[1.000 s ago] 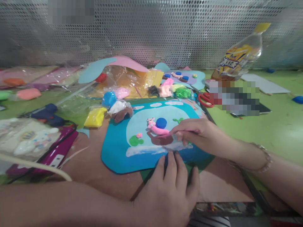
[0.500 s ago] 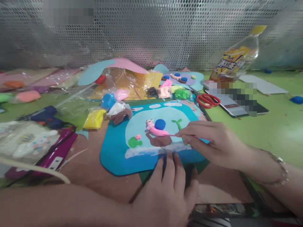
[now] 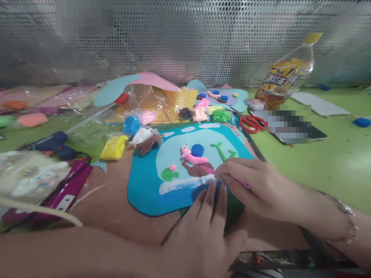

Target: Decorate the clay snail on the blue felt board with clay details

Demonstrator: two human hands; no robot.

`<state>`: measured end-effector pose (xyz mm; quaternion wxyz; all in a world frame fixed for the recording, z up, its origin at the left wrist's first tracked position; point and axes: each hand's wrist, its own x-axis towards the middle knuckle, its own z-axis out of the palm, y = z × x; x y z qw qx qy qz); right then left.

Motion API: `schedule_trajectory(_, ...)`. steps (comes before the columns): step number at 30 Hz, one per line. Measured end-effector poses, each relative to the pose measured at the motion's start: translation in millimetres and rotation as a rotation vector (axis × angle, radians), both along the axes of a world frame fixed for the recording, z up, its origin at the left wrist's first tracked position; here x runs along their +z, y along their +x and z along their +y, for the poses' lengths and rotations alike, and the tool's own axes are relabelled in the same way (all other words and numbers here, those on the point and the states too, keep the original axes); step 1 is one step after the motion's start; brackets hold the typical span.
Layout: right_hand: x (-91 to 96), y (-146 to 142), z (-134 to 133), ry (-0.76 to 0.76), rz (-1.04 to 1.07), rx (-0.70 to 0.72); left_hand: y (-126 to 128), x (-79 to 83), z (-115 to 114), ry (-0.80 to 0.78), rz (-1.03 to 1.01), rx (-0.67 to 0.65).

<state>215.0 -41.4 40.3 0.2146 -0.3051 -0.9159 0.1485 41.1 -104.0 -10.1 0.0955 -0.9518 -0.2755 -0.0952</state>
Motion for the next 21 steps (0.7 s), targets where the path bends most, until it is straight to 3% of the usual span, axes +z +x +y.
schedule_trajectory(11, -3.6, -1.8, -4.4, 0.078, -0.095, 0.045, 0.3, -1.5, 1.8, 0.002, 0.029, -0.018)
schedule_trajectory(21, -4.5, -1.3, -1.1, 0.058, -0.109, 0.042, 0.9, -0.5, 0.3, -0.008, 0.023, -0.006)
